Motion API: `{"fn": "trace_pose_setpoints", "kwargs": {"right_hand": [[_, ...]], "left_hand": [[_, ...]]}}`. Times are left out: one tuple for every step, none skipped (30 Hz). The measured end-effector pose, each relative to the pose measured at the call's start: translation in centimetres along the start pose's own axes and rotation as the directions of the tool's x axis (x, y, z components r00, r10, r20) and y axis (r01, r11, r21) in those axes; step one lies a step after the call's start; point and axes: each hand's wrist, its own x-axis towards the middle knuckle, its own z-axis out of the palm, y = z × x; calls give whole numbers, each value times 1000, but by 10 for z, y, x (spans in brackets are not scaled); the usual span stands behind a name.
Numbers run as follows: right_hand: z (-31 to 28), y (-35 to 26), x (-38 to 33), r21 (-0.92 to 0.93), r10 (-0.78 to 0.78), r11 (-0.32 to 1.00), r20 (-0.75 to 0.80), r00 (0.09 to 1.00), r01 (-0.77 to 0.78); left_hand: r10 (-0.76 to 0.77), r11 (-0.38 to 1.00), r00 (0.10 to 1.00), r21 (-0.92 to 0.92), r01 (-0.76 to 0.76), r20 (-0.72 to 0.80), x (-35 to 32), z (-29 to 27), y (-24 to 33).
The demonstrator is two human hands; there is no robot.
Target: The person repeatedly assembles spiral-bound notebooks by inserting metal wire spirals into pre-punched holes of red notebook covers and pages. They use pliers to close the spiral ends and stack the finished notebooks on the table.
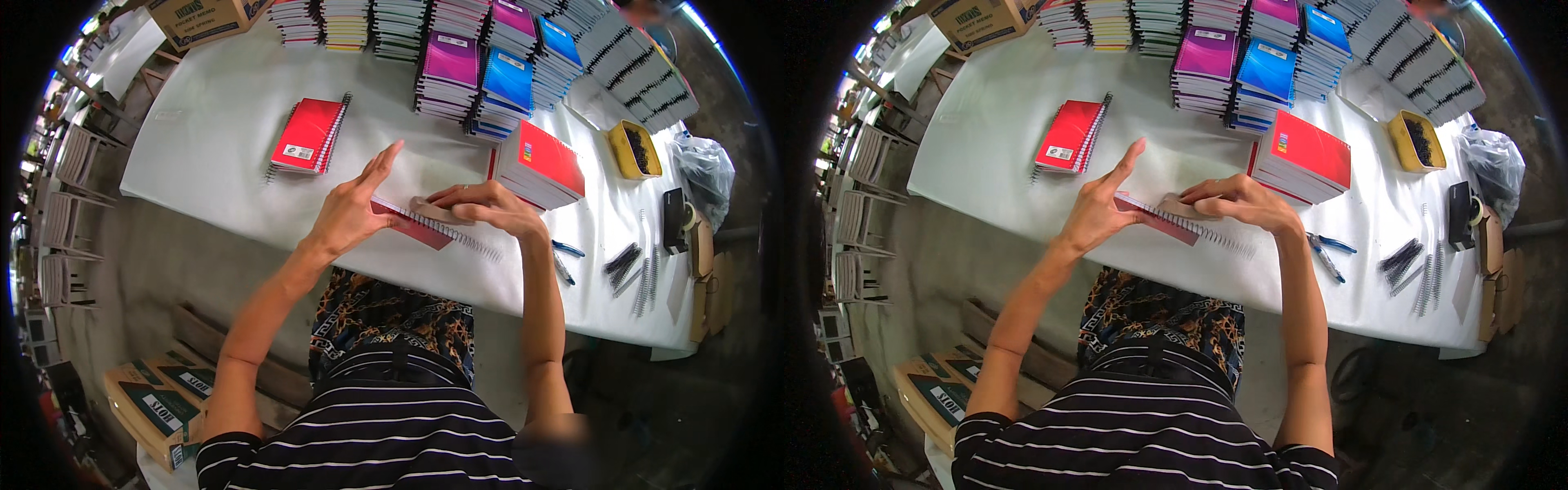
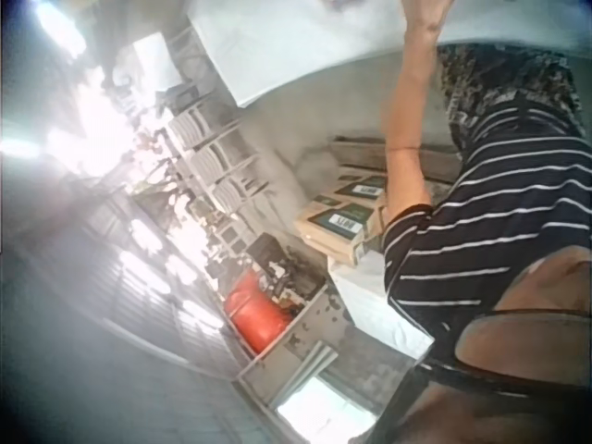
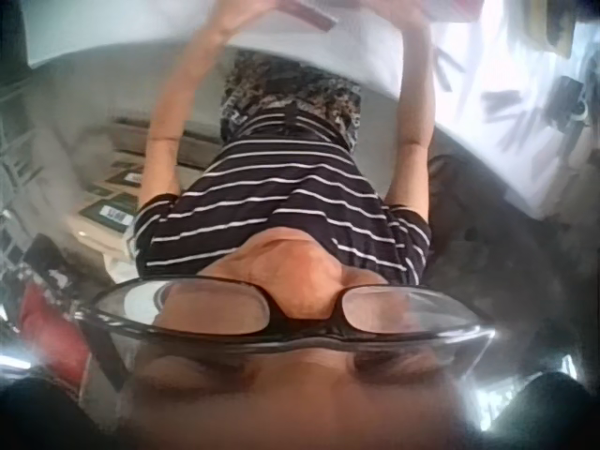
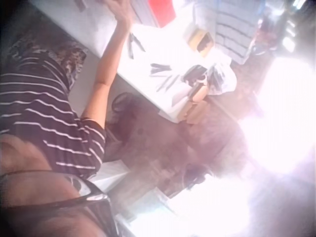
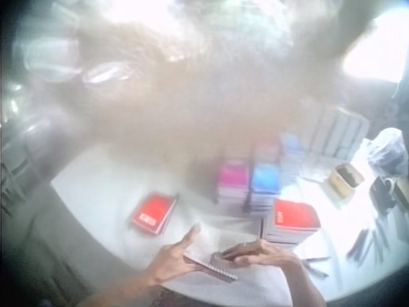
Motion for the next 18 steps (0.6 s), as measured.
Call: {"fn": "trace_pose_setpoints", "kwargs": {"right_hand": [[-2, 5, 3, -3, 8, 1000, -15, 1000, -8], [-3, 12, 5, -6, 17, 1000, -30, 999, -17], [3, 10, 7, 320, -121, 940, -16, 993, 120], [4, 6, 7, 160, -39, 986, 11, 999, 36], [2, -1, 7, -7, 46, 999, 24, 999, -46], [6, -12, 10, -168, 122, 979, 14, 992, -118], [3, 5, 15, -220, 143, 965, -9, 990, -142], [4, 11, 13, -4, 33, 999, 7, 999, -33], [7, 8, 12, 208, -73, 976, 10, 997, 70], [9, 5, 11, 410, -175, 897, -9, 985, 163], [8, 0, 13, 259, -180, 952, 33, 983, 166], [10, -3, 16, 137, -78, 988, 24, 997, 74], [11, -4, 20, 14, 24, 1000, 2, 1000, -24], [13, -4, 22, -106, 123, 986, -32, 992, -125], [12, -2, 21, 34, 1, 999, -24, 1000, 0], [11, -2, 20, 46, -28, 999, -12, 1000, 28], [12, -3, 17, 60, -56, 997, 0, 998, 56], [17, -7, 18, 81, -89, 993, 4, 996, 88]], "left_hand": [[-27, 997, 999, -76, 25, -25, -2, 3, -5], [-55, 987, 997, -152, 47, -48, -4, 4, -10], [-103, 970, 993, -225, 88, -55, -8, 8, -12], [-151, 946, 987, -297, 127, -59, -12, 12, -14], [-198, 915, 978, -369, 163, -60, -15, 16, -17], [-180, 918, 981, -370, 140, -76, -17, 17, -19], [-161, 921, 983, -372, 116, -91, -17, 19, -21], [-142, 923, 984, -373, 93, -107, -18, 19, -23], [-158, 915, 982, -388, 106, -103, -19, 21, -24], [-173, 907, 980, -404, 120, -99, -20, 22, -24], [-188, 898, 978, -420, 133, -94, -22, 23, -24], [-175, 910, 980, -395, 125, -93, -22, 22, -24], [-162, 921, 983, -370, 117, -91, -21, 22, -23], [-148, 932, 985, -345, 109, -89, -21, 21, -23], [-146, 929, 985, -353, 107, -88, -21, 22, -23], [-145, 927, 986, -361, 104, -87, -22, 22, -23], [-144, 924, 986, -370, 102, -87, -22, 23, -23], [-149, 922, 986, -371, 109, -81, -22, 22, -23]]}}
